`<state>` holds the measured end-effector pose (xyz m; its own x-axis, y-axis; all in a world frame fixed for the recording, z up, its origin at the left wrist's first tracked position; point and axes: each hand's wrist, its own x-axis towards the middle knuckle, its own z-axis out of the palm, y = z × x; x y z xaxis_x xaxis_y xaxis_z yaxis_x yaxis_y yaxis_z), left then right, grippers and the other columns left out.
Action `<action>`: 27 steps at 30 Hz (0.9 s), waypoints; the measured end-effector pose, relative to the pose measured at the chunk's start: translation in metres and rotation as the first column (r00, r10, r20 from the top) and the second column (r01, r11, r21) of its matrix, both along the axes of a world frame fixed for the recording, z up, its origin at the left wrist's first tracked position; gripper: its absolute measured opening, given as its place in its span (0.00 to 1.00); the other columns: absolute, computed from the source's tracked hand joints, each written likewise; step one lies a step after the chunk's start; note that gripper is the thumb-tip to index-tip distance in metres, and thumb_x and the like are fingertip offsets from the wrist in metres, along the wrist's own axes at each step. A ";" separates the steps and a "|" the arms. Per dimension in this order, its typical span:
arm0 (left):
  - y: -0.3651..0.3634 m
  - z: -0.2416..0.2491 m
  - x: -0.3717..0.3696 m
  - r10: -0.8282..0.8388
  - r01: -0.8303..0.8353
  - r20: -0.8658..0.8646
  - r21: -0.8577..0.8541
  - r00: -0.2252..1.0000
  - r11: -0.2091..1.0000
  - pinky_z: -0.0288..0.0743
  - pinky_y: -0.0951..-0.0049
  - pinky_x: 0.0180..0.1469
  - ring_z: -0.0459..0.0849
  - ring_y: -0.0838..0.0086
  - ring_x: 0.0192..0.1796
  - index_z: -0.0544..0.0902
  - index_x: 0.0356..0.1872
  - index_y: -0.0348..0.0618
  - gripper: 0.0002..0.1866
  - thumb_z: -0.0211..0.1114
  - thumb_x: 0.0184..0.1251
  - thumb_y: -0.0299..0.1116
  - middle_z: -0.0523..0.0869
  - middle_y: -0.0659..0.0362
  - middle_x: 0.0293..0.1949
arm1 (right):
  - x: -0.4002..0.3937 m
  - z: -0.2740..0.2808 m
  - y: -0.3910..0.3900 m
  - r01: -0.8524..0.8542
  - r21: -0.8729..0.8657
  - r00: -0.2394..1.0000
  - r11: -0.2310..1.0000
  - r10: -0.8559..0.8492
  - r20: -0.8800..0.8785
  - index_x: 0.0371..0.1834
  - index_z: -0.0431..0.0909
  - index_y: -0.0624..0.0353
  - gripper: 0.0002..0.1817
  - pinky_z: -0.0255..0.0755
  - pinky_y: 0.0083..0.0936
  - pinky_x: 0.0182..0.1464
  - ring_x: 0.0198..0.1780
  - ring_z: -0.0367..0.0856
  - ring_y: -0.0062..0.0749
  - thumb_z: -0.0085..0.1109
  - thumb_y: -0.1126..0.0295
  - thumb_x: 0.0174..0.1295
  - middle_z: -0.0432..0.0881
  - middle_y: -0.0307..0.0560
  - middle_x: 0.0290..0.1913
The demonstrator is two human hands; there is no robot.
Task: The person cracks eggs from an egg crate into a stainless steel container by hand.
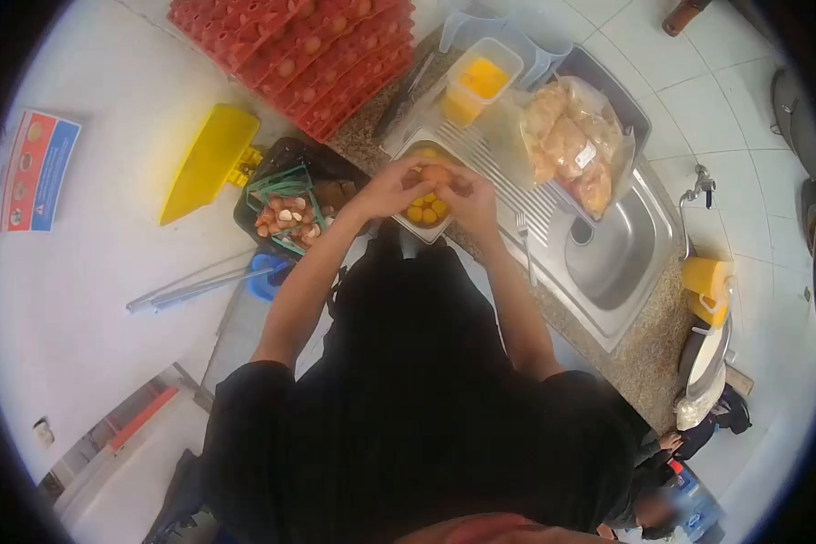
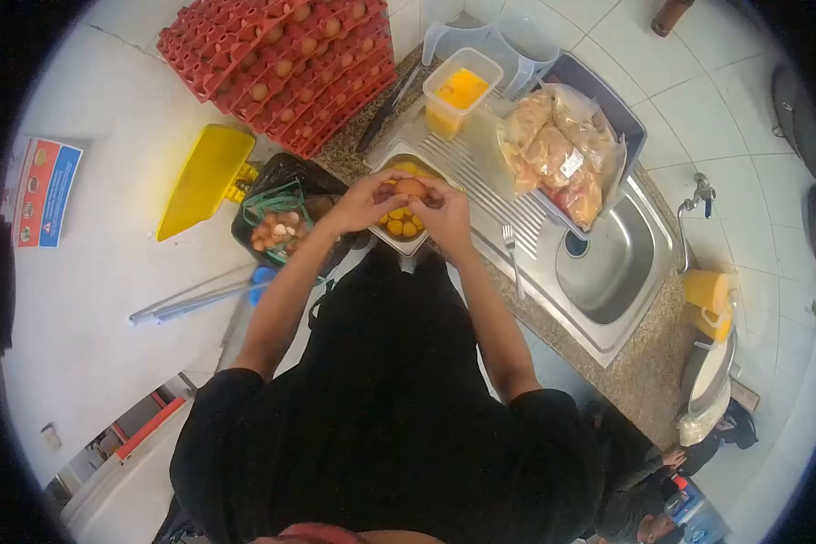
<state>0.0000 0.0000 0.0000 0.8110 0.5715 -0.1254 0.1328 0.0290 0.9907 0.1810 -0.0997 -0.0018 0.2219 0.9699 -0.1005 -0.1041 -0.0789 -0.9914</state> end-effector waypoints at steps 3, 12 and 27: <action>0.004 0.002 -0.006 0.026 -0.015 -0.054 0.198 0.998 0.980 0.81 0.68 0.60 0.84 0.67 0.59 0.72 0.68 0.37 0.24 0.66 0.76 0.32 0.80 0.48 0.62 | -0.006 0.005 0.007 -0.023 -0.019 0.998 1.000 0.024 0.064 0.62 0.78 0.75 0.25 0.81 0.23 0.52 0.48 0.87 0.27 0.69 0.76 0.62 0.89 0.53 0.51; -0.004 0.033 0.002 0.003 0.112 -0.190 0.591 0.982 0.799 0.76 0.58 0.63 0.79 0.43 0.61 0.68 0.68 0.39 0.22 0.56 0.77 0.31 0.74 0.41 0.63 | 0.015 0.028 0.011 -0.183 -0.121 0.860 0.976 0.218 0.461 0.64 0.80 0.65 0.28 0.82 0.28 0.52 0.45 0.91 0.36 0.69 0.73 0.57 0.89 0.58 0.49; -0.039 0.057 -0.173 0.543 0.004 -0.477 0.754 0.691 0.657 0.76 0.54 0.63 0.79 0.44 0.62 0.64 0.76 0.40 0.34 0.64 0.69 0.23 0.72 0.43 0.65 | -0.134 0.022 0.070 -0.612 0.212 0.611 0.762 0.285 0.739 0.50 0.79 0.57 0.18 0.79 0.47 0.52 0.54 0.84 0.56 0.69 0.61 0.62 0.85 0.57 0.55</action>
